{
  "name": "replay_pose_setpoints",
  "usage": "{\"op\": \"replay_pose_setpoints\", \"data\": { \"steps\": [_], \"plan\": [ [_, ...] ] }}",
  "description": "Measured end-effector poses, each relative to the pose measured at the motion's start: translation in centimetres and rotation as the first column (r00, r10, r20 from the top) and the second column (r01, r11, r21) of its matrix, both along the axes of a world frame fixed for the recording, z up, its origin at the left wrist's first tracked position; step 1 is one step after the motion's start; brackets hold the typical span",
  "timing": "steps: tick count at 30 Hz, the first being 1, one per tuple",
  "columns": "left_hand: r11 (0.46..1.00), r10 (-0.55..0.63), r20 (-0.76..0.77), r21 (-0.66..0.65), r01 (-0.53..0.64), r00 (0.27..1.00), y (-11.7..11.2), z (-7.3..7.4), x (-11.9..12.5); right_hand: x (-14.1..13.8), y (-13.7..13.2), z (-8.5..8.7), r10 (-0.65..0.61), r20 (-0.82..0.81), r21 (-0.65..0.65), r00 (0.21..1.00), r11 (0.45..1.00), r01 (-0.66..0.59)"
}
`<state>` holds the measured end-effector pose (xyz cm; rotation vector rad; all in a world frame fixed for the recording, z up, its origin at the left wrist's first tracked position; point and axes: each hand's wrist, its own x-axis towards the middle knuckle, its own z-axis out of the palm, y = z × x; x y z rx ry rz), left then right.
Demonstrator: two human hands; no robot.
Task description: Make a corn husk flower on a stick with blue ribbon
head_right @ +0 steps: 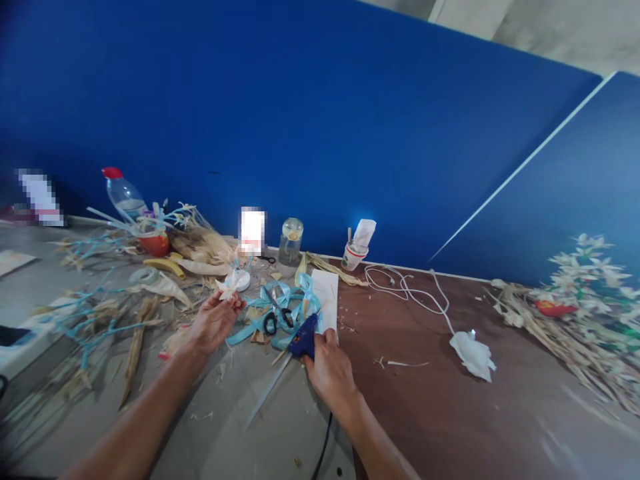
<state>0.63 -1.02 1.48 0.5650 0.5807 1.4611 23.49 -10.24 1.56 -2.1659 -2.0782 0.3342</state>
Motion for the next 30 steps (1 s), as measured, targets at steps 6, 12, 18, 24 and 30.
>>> {"op": "replay_pose_setpoints", "data": {
  "steps": [6,12,18,24,30],
  "plan": [
    [1.0,0.012,0.011,-0.008,-0.012,1.0,0.1,-0.1,0.0,1.4,-0.1,0.7,0.034,-0.323,0.211,0.946,0.977,0.037],
    [1.0,0.015,-0.054,0.008,-0.015,0.998,0.1,0.0,0.0,1.5,0.1,4.1,0.135,-0.862,0.187,0.489,0.981,0.059],
    [0.998,0.056,-0.112,0.04,-0.052,0.992,0.3,-0.3,0.0,-1.4,1.4,6.2,0.224,-0.881,0.175,0.417,0.973,-0.154],
    [0.995,0.096,-0.111,0.033,-0.093,0.989,0.6,-0.3,0.1,-4.5,3.3,4.7,0.275,-0.86,0.185,0.431,0.953,-0.238],
    [0.992,0.123,-0.108,-0.003,-0.124,0.986,0.5,-0.4,0.1,-5.8,3.9,2.8,0.3,-0.826,0.229,0.477,0.952,-0.203]
  ]
}}
